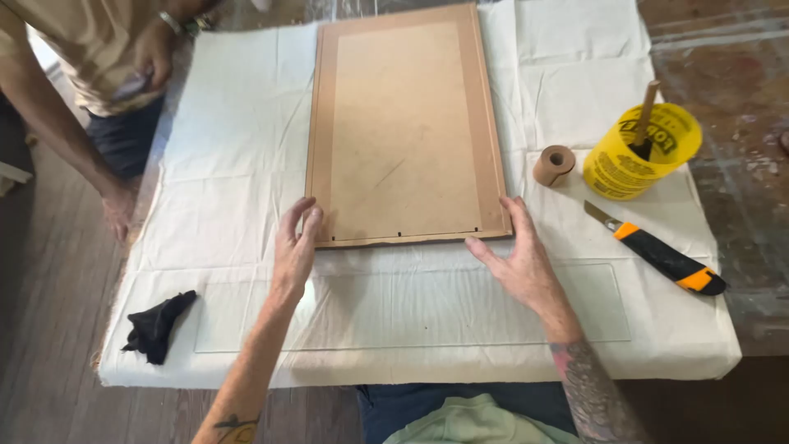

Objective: Applying adhesive tape and finishing the back of a wooden picture frame

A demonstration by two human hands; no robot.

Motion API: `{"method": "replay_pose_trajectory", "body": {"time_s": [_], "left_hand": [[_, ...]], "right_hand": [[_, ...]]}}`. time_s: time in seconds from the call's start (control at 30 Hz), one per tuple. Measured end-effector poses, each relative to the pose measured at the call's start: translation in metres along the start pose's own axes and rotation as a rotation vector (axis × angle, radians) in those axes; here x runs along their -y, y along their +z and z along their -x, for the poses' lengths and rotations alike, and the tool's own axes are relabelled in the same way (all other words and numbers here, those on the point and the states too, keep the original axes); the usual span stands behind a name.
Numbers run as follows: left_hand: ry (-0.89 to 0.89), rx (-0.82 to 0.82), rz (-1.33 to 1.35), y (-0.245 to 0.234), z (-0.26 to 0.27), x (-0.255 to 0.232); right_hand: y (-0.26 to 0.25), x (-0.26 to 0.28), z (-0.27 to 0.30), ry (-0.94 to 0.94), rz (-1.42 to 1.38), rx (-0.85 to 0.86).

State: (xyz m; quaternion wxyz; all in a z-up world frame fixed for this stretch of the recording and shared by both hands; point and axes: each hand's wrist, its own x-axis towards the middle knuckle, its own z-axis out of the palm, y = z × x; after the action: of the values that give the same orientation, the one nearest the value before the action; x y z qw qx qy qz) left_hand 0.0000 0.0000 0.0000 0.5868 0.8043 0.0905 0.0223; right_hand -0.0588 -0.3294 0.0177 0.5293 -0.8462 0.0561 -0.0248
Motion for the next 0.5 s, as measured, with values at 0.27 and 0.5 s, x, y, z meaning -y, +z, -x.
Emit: {"method": "replay_pose_trajectory", "body": {"time_s": [0.27, 0.5], "left_hand": [[0.024, -0.017, -0.057, 0.007, 0.019, -0.015], [0.164, -0.045, -0.326, 0.011, 0.021, -0.008]], "right_hand": [[0.001, -0.017, 0.007, 0.011, -0.093, -0.013], [-0.016, -0.006, 0.030, -0.141, 0.009, -0.039]]}}
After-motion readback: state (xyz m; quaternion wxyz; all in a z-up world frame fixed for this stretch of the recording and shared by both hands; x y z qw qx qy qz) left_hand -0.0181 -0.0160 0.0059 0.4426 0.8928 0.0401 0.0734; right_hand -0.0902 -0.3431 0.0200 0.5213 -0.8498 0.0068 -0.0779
